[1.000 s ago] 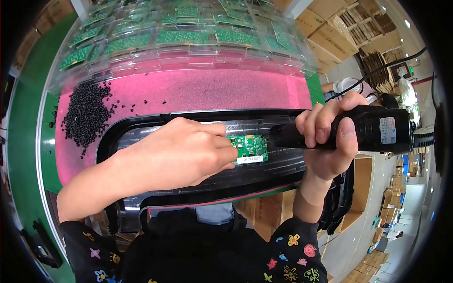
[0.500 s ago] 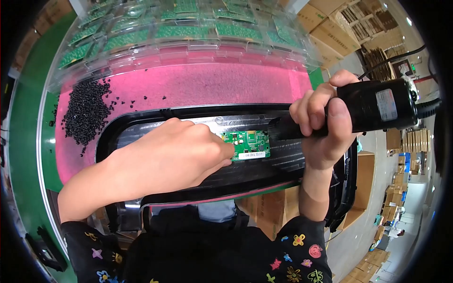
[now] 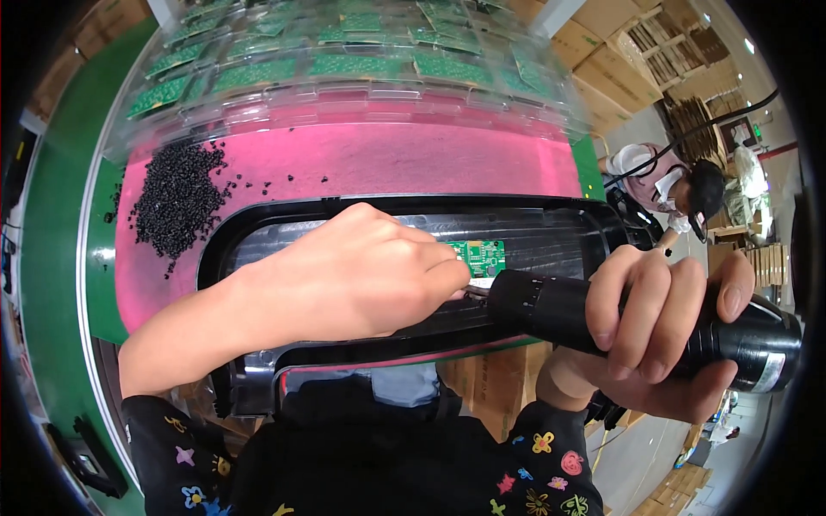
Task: Assembling circuit boards into plastic housings and securing them with an electric screwdriver.
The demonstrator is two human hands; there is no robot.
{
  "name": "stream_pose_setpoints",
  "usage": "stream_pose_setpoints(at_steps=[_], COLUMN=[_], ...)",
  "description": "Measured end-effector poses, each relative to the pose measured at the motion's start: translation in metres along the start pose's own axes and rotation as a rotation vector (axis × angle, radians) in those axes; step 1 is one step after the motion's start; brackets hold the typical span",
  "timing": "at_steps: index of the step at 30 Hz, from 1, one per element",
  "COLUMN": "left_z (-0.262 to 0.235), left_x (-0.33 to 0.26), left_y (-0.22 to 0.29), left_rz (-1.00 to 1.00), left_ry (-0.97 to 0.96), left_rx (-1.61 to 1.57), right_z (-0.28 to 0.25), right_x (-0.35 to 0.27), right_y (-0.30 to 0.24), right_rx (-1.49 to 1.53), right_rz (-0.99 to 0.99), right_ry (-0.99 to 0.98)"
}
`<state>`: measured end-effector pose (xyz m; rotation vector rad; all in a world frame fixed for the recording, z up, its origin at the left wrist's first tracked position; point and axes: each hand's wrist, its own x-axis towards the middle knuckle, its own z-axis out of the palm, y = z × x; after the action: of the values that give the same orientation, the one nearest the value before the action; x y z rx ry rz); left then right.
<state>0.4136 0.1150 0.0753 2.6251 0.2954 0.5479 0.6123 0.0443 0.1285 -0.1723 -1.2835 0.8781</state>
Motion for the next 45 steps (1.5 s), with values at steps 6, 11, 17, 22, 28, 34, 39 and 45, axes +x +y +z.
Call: stream_pose_setpoints(at_steps=[6, 11, 17, 22, 28, 34, 39, 45], left_z=[-0.004, -0.006, -0.010, -0.003, -0.004, -0.002, -0.003, -0.006], left_x=[0.000, -0.003, 0.000, -0.008, -0.006, -0.006, -0.009, -0.007], left_y=[-0.002, -0.002, 0.004, 0.002, 0.001, -0.001, -0.002, -0.002], left_rz=[0.027, -0.064, -0.257, -0.273, -0.258, -0.320, -0.366, -0.389], left_ry=[-0.018, -0.019, 0.011, 0.029, -0.032, -0.083, -0.140, -0.129], left_rx=[-0.081, -0.076, 0.131, 0.165, 0.027, -0.050, -0.179, -0.264], right_z=[-0.005, -0.009, -0.030, -0.038, -0.042, -0.047, -0.042, -0.046], right_x=[-0.001, -0.006, -0.011, -0.022, -0.025, -0.020, -0.022, -0.022], right_y=[0.004, -0.001, -0.017, -0.010, -0.005, -0.004, 0.000, 0.007], right_rx=[0.065, 0.034, -0.289, -0.308, -0.296, -0.303, -0.182, -0.123], right_rz=[-0.031, -0.053, 0.154, 0.268, 0.278, 0.317, 0.291, 0.351], right_ry=[-0.050, -0.023, 0.006, 0.198, 0.210, 0.072, 0.076, 0.033])
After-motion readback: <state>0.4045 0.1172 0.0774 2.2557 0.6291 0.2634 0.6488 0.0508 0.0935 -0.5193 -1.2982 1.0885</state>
